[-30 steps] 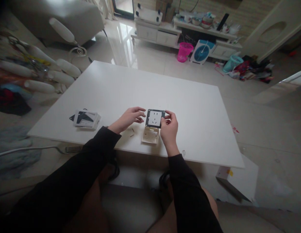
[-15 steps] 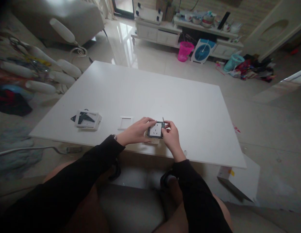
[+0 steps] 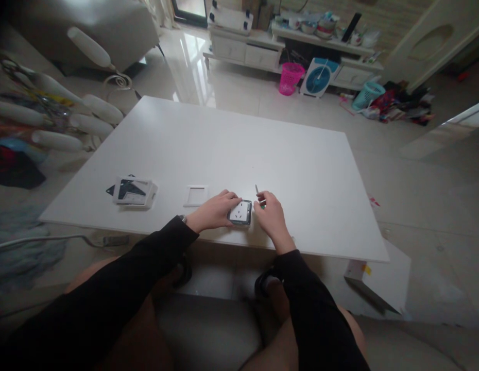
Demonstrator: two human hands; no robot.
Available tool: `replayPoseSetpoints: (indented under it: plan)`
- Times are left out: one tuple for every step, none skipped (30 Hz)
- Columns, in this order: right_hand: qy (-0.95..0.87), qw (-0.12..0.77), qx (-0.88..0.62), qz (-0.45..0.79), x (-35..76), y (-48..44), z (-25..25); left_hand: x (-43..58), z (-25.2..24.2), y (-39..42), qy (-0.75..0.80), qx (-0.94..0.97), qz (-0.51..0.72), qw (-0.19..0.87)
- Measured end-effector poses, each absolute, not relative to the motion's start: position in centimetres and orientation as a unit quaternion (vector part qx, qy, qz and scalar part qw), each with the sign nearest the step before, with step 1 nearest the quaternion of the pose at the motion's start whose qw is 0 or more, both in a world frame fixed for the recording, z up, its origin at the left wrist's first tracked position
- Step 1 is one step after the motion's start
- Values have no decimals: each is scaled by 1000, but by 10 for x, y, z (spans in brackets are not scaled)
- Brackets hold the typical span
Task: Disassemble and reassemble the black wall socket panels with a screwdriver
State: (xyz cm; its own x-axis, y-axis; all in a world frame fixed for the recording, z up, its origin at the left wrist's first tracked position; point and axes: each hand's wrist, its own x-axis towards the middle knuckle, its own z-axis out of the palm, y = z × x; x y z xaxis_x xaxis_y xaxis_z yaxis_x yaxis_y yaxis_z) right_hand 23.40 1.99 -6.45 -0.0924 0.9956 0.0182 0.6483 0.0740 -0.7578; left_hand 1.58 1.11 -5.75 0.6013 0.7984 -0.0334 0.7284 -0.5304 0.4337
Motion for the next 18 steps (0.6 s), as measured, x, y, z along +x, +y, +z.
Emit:
replayPoseSetpoints:
  plan:
    - [-694, 262, -598, 304, 235, 20, -65, 17, -59, 10, 441, 870, 78, 205]
    - [-716, 235, -582, 305, 236, 19, -65, 17, -60, 10, 443, 870, 72, 205]
    - [-740, 208, -562, 306, 237, 18, -65, 18, -62, 9, 443, 870, 68, 206]
    - [-762, 183, -540, 306, 237, 17, -66, 18, -63, 9, 443, 870, 64, 207]
    - [-781, 162, -519, 307, 237, 15, -66, 18, -64, 9, 442, 871, 60, 207]
    - [-795, 144, -502, 308, 237, 13, -67, 19, -65, 9, 441, 872, 57, 206]
    - [-805, 129, -489, 310, 237, 12, -67, 19, -67, 8, 440, 873, 56, 203]
    - [-811, 117, -483, 309, 236, 10, -68, 20, -67, 8, 439, 875, 56, 199]
    - [-815, 106, -481, 307, 236, 8, -68, 20, -68, 8, 438, 876, 58, 195]
    - [-817, 96, -482, 302, 235, 7, -69, 20, -69, 8, 438, 876, 61, 193]
    - [-818, 89, -484, 296, 234, 6, -69, 21, -69, 7, 438, 876, 63, 192]
    - [-819, 82, -487, 291, 233, 5, -68, 21, -70, 7, 439, 875, 64, 194]
    - [-820, 76, -490, 286, 232, 5, -68, 21, -70, 7, 440, 874, 64, 196]
    - [-820, 70, -493, 283, 231, 5, -67, 21, -70, 6, 440, 873, 64, 198]
    - [-819, 64, -496, 280, 230, 5, -66, 21, -70, 6, 441, 873, 65, 199]
    - [-819, 59, -499, 278, 230, 5, -65, 21, -70, 6, 442, 872, 65, 200]
    - [-819, 55, -500, 276, 230, 6, -64, 21, -71, 6, 442, 872, 66, 200]
    - [-820, 53, -499, 275, 230, 6, -64, 21, -71, 6, 443, 871, 67, 201]
